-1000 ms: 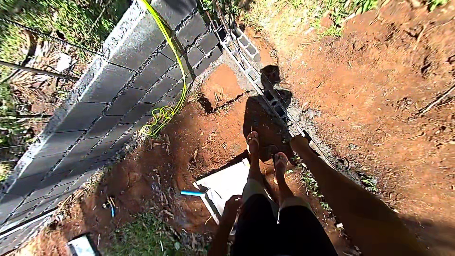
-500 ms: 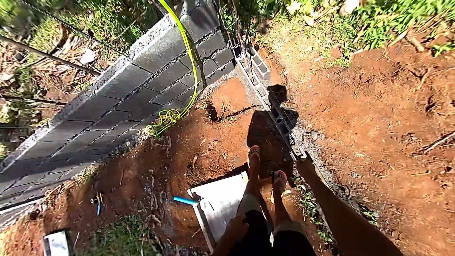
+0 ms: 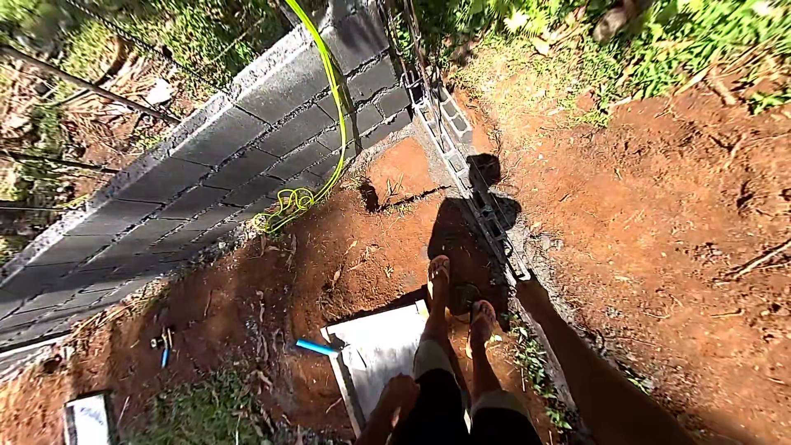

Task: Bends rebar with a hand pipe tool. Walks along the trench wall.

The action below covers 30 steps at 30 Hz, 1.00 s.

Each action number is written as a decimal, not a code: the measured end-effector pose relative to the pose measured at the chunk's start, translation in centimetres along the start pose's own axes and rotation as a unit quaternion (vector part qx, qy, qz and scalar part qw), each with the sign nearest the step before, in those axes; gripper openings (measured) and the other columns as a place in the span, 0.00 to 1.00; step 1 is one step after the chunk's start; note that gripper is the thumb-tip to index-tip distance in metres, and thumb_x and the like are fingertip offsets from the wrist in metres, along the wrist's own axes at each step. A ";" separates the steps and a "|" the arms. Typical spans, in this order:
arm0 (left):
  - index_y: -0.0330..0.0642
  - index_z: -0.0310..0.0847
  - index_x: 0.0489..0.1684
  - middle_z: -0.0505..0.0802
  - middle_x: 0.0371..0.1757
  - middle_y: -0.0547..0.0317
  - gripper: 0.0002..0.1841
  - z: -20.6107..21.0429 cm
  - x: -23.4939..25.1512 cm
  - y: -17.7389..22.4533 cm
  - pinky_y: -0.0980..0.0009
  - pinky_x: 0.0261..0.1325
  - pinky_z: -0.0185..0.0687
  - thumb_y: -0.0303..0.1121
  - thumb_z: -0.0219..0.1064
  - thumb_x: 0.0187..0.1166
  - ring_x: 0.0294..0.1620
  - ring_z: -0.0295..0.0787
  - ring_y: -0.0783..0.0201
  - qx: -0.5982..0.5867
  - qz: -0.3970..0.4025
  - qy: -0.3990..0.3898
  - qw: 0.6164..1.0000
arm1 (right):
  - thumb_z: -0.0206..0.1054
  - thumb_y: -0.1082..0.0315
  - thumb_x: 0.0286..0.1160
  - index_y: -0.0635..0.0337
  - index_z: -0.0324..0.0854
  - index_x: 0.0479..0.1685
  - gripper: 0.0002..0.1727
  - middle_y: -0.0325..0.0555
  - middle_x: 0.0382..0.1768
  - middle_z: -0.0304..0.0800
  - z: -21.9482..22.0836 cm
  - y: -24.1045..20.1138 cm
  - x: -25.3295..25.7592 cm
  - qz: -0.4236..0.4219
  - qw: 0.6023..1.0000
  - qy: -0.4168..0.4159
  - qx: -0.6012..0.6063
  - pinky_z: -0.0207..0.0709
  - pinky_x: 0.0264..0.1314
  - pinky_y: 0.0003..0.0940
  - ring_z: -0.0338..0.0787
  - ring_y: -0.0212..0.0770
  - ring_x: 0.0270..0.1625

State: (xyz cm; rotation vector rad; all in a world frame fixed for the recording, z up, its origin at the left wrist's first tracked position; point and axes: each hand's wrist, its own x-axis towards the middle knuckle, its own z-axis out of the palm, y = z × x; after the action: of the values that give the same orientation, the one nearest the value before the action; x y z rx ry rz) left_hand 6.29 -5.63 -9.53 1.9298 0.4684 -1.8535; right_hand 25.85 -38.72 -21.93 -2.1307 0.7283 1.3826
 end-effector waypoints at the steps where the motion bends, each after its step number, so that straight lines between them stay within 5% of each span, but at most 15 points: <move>1: 0.33 0.86 0.61 0.90 0.64 0.35 0.25 0.2 0.2 -0.3 0.40 0.73 0.75 0.48 0.53 0.92 0.69 0.85 0.40 -0.001 0.000 0.001 1.000 | 0.46 0.57 0.95 0.69 0.81 0.69 0.26 0.67 0.71 0.83 0.0 0.1 0.0 0.001 1.000 0.000 0.002 0.70 0.79 0.61 0.81 0.63 0.77; 7: 0.36 0.77 0.75 0.88 0.69 0.36 0.25 1.7 1.1 -1.0 0.43 0.78 0.74 0.45 0.55 0.92 0.73 0.84 0.42 -0.064 -0.010 0.019 0.998 | 0.47 0.58 0.95 0.70 0.80 0.69 0.25 0.69 0.72 0.82 0.1 0.6 0.4 -0.007 1.000 0.001 0.015 0.69 0.80 0.61 0.79 0.63 0.78; 14: 0.34 0.86 0.64 0.90 0.64 0.34 0.26 2.2 2.0 -3.3 0.41 0.74 0.75 0.49 0.55 0.91 0.69 0.86 0.40 -0.025 -0.028 0.038 0.999 | 0.47 0.60 0.94 0.69 0.79 0.71 0.25 0.68 0.72 0.81 -0.2 0.7 -0.4 0.003 0.999 -0.006 0.047 0.70 0.80 0.60 0.80 0.62 0.78; 23: 0.37 0.79 0.74 0.90 0.65 0.37 0.24 3.9 3.2 -5.3 0.44 0.75 0.77 0.47 0.58 0.90 0.68 0.87 0.43 -0.096 -0.018 0.038 0.994 | 0.47 0.60 0.93 0.69 0.79 0.71 0.24 0.68 0.73 0.81 -0.3 0.6 -1.0 -0.001 0.999 -0.009 0.051 0.69 0.80 0.59 0.79 0.61 0.78; 30: 0.33 0.85 0.66 0.89 0.65 0.34 0.24 2.4 2.5 -4.3 0.42 0.77 0.73 0.47 0.58 0.90 0.71 0.84 0.41 -0.021 -0.038 0.045 0.998 | 0.48 0.61 0.93 0.70 0.79 0.69 0.24 0.68 0.71 0.82 -0.2 1.3 -0.8 -0.013 0.998 -0.006 0.056 0.70 0.80 0.60 0.80 0.61 0.77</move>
State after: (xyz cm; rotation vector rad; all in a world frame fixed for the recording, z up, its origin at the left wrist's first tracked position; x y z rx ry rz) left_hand 2.11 -3.32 -12.41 1.9984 0.6126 -1.7946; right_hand 24.84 -39.70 -21.29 -2.0377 0.7527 1.3085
